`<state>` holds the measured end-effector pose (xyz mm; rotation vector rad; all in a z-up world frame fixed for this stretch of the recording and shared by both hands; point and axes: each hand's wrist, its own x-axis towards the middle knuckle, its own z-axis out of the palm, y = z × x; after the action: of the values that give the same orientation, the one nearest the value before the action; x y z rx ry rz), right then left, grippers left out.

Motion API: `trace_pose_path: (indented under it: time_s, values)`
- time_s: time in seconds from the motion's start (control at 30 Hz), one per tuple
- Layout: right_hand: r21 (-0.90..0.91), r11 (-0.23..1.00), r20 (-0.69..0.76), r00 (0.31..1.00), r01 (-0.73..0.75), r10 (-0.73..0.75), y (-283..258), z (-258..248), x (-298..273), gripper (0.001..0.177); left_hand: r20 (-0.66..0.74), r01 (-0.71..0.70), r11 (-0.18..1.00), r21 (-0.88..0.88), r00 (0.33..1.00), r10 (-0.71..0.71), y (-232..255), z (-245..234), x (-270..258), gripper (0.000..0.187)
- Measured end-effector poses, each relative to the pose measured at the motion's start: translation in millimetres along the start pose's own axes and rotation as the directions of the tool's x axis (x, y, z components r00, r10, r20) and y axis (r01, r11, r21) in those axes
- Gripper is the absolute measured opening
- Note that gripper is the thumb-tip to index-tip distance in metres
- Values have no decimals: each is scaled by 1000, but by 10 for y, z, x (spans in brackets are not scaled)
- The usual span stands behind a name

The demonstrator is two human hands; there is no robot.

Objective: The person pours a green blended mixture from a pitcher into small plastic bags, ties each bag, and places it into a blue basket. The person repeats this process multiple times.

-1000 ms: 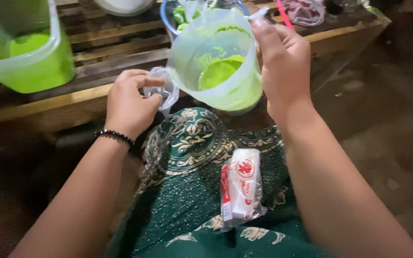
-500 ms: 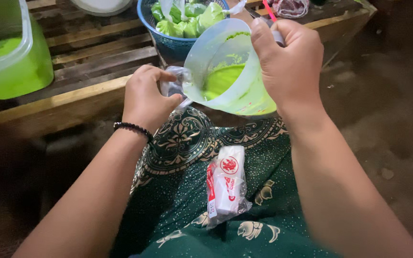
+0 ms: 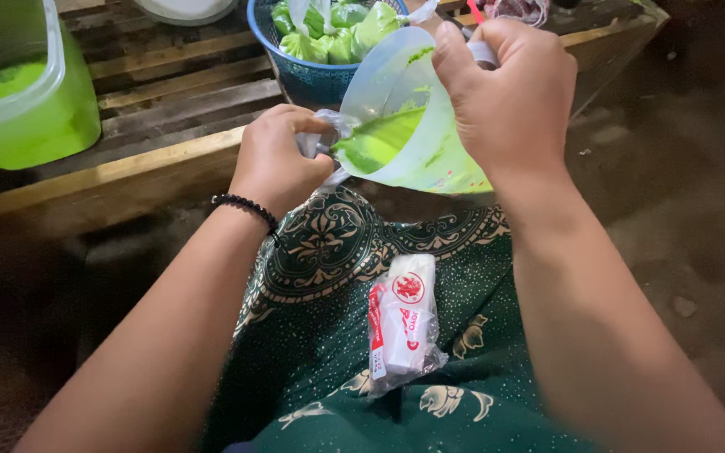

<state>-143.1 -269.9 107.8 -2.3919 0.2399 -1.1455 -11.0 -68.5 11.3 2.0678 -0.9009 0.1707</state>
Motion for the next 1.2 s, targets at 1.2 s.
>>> trace_pose_path:
  time_s: [1.2]
  values:
    - [5,995,40,994,104,-104,-312,331,111,30,-30,69,996,-51,997,-70,-413,-140,-82,36]
